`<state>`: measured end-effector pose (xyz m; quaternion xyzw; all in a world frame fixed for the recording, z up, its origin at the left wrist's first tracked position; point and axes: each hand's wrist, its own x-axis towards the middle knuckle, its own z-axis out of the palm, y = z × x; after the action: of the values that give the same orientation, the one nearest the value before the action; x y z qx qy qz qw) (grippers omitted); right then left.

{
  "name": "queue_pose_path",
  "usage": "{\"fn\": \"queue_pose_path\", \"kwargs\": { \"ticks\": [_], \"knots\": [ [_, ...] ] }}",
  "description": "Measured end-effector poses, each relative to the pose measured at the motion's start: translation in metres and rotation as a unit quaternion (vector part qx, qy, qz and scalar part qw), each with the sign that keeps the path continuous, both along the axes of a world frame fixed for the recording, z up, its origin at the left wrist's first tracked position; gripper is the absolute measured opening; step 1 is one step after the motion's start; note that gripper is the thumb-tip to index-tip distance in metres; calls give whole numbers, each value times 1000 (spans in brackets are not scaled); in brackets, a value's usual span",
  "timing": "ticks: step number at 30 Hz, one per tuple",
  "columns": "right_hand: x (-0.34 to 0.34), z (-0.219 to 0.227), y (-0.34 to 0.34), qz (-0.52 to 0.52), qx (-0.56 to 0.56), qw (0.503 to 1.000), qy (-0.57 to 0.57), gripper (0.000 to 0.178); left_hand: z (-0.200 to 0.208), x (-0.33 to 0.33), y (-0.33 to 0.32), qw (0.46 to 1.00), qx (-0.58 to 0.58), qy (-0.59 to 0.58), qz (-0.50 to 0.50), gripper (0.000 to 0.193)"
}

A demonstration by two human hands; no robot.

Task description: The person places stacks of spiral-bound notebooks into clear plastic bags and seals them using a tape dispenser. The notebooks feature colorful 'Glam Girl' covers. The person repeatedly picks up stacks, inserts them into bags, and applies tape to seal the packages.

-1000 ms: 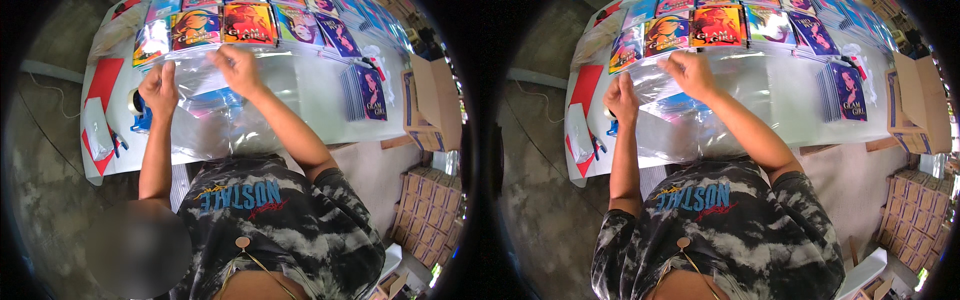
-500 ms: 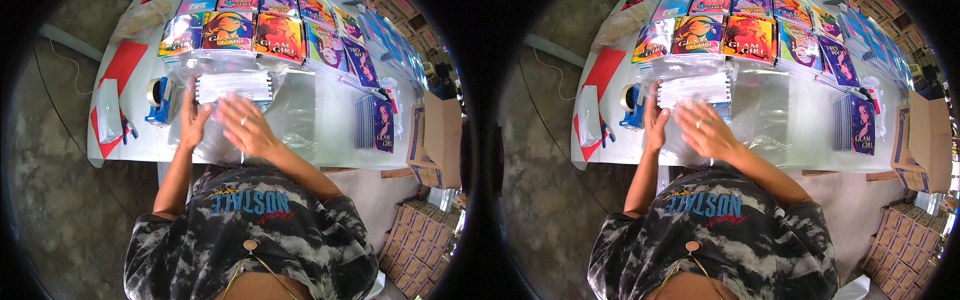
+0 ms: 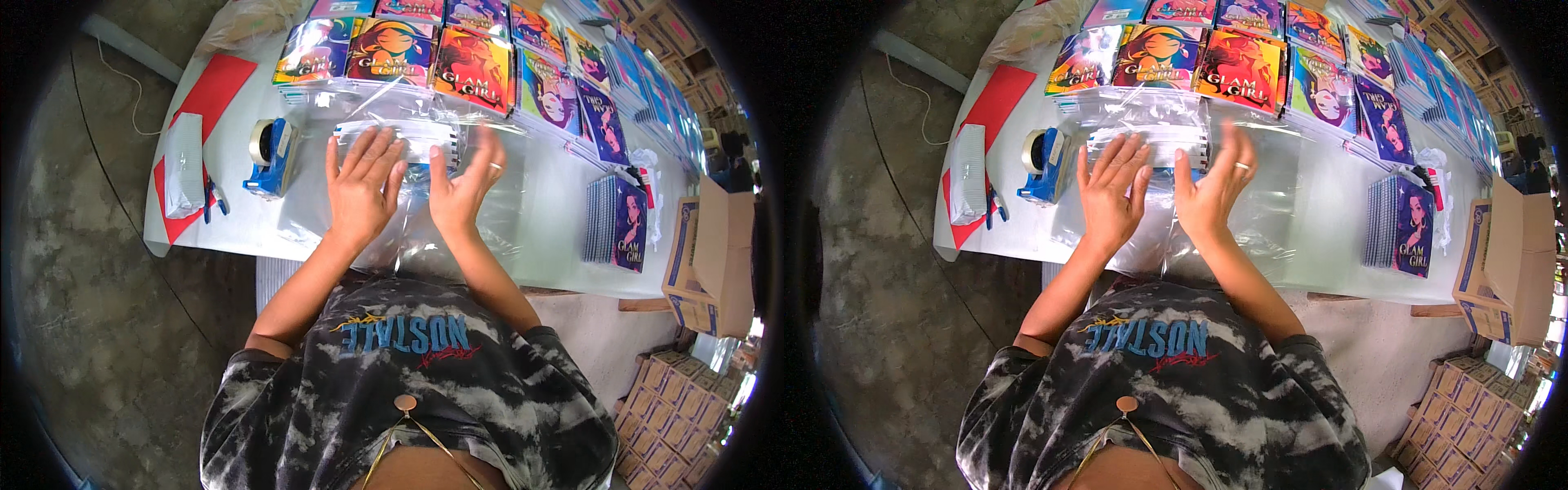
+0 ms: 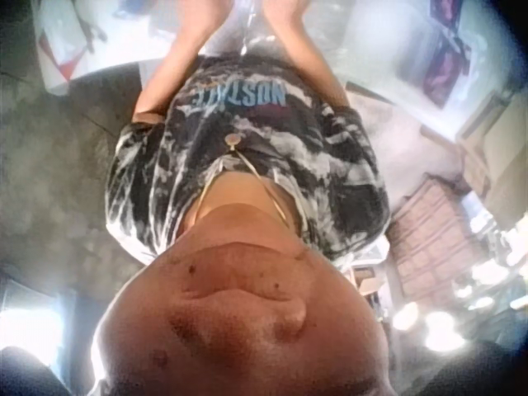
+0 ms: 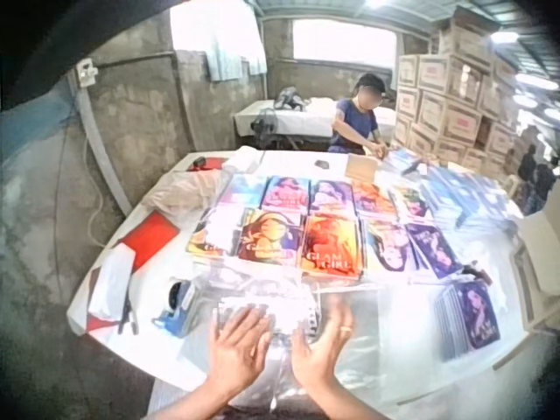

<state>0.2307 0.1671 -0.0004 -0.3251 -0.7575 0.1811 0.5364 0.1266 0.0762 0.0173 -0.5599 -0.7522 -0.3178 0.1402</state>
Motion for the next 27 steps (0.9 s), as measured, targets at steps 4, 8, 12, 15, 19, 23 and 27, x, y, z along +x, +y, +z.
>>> {"fn": "queue_pose_path", "kwargs": {
  "ticks": [4, 8, 12, 15, 19, 23, 27],
  "knots": [
    [9, 2, -8, 101, 71, 966, -226, 42, 5, 5, 3, 995, 2, -82, -54, 44],
    [-2, 5, -15, 145, 67, 965, -209, 38, 38, -6, -3, 935, -26, -340, -97, 53],
    [4, 5, -13, 158, 81, 961, -214, 39, 56, -56, 43, 993, 104, -32, -37, 39],
    [5, 7, -13, 159, 94, 960, -210, 39, 76, -98, 69, 859, -308, -336, -233, 30],
    [6, 2, -9, 156, 105, 963, -191, 39, 113, -121, 77, 840, 36, -486, -239, 29],
    [3, -2, -7, 153, 123, 962, -192, 39, 66, -75, 63, 942, -183, -214, -180, 28],
    [-4, -20, -6, 135, 83, 987, -14, 42, 34, -34, 27, 970, -90, -148, -172, 27]
  ]
}}
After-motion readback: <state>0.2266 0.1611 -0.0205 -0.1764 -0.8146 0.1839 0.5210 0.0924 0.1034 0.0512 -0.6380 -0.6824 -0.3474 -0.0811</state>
